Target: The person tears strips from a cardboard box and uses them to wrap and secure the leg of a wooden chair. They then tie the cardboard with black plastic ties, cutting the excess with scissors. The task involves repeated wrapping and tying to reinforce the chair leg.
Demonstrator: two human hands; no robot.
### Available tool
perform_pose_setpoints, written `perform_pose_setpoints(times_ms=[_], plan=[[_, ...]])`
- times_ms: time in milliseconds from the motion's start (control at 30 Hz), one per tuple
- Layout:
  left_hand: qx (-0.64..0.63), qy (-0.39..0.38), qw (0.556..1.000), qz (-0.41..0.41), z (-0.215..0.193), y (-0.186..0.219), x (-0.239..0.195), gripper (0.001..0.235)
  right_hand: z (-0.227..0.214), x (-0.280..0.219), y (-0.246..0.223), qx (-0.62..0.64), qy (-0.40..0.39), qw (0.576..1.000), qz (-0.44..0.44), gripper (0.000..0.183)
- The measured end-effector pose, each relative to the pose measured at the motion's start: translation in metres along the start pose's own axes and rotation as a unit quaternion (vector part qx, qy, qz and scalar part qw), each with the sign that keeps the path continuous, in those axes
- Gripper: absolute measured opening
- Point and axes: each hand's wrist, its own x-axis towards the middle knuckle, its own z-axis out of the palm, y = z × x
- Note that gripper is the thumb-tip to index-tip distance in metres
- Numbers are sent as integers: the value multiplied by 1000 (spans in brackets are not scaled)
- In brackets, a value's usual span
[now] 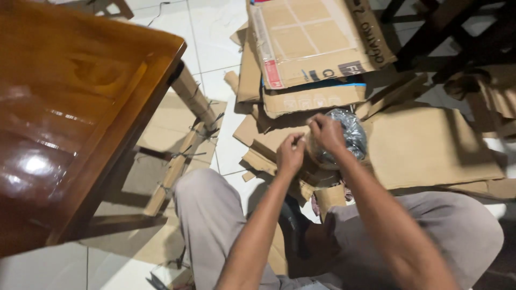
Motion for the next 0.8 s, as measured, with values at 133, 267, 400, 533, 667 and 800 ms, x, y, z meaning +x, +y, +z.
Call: perform_pose_setpoints(times_ms=[133, 267, 400, 533, 667, 800], plan=[[19, -28, 997, 72, -21, 57, 31, 26, -73, 30, -7, -4, -5, 1000, 10, 28], [151, -88, 973, 152, -35, 66, 97, 28, -112, 67, 3, -56, 12, 998, 18, 29], [199, -117, 953, 198, -57, 81, 137, 32, -175, 58, -71, -121, -69, 990, 25, 30], [188, -133, 962, 146, -65, 73, 161, 34, -158, 128, -2, -149, -111, 982, 40, 32], [218, -138, 965, 56, -44, 17, 217, 35, -154, 163, 15, -189, -141, 968, 85, 30], [273, -105, 956, 1, -26, -39, 268, 47, -120, 199, 46, -208, -163, 956, 127, 33]])
